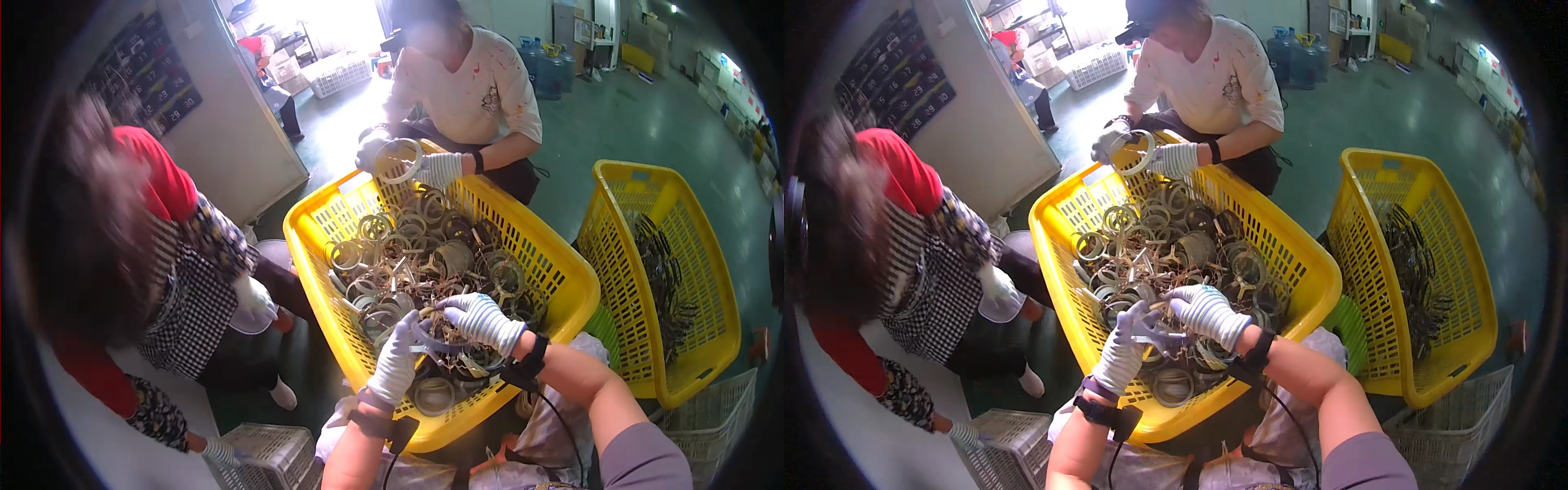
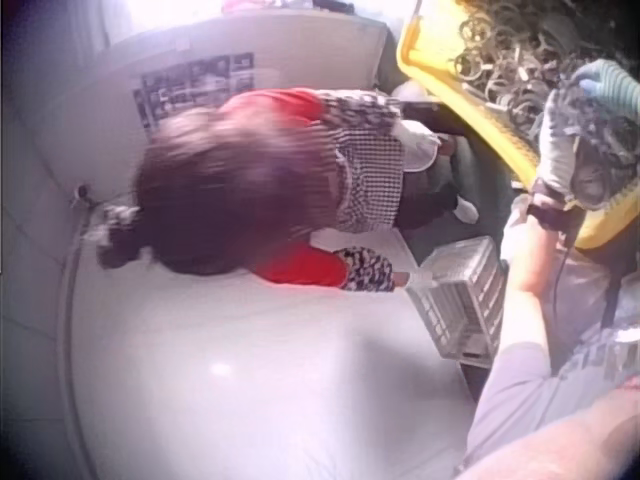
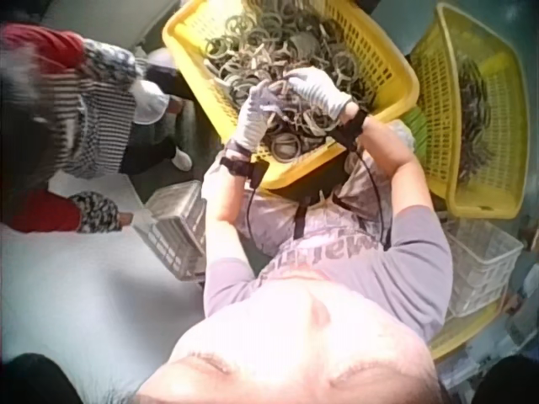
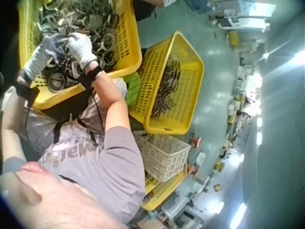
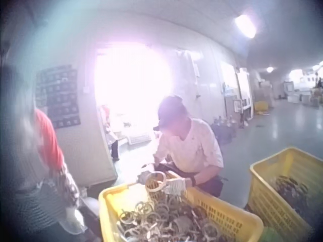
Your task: Sorting and inspecting metal ring components from one plastic bin to another.
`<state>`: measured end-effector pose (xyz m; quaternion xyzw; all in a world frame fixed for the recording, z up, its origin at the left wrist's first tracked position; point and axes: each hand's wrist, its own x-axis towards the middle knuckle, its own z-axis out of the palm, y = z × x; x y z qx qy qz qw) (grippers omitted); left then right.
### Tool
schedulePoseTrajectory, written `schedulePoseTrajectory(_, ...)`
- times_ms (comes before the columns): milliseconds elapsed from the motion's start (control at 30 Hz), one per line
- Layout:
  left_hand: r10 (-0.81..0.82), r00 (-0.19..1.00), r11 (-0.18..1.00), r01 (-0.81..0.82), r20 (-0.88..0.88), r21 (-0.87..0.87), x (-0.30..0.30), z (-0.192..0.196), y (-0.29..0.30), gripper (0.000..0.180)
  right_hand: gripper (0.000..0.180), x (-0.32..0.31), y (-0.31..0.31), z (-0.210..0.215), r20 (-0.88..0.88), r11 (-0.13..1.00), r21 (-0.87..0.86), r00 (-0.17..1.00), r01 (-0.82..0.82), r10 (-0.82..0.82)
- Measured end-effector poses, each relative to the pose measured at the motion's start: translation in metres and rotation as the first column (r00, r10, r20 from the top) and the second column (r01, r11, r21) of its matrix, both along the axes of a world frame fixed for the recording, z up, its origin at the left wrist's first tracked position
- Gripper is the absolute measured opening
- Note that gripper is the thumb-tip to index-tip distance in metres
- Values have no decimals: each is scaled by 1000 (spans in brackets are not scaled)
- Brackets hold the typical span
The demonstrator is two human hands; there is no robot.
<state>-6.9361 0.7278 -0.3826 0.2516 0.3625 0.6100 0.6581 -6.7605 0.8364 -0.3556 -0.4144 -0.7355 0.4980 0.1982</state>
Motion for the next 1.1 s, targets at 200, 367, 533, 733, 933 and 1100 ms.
schedulePoseTrajectory(200,56,987,995,-43,153,-85,15,20,1,60,25,1,-10,-5,-536,836,-547,786,-45,-309)
schedulePoseTrajectory(367,7,990,999,-12,-144,-33,5,-28,4,64,31,-5,-3,1,148,981,184,988,-63,36)
schedulePoseTrajectory(533,8,997,997,-13,-77,-73,11,-13,3,72,30,8,1,-7,318,964,247,948,-100,17)
schedulePoseTrajectory(733,-128,968,991,118,-217,-60,6,14,0,80,29,6,-8,1,288,971,207,956,-122,59)
schedulePoseTrajectory(933,70,995,992,-77,-71,-100,20,21,-2,67,31,7,-7,-7,175,971,235,984,-43,1)
schedulePoseTrajectory(1100,-89,983,994,78,-160,-76,4,19,-4,77,32,8,-9,-6,212,965,232,975,-119,69)
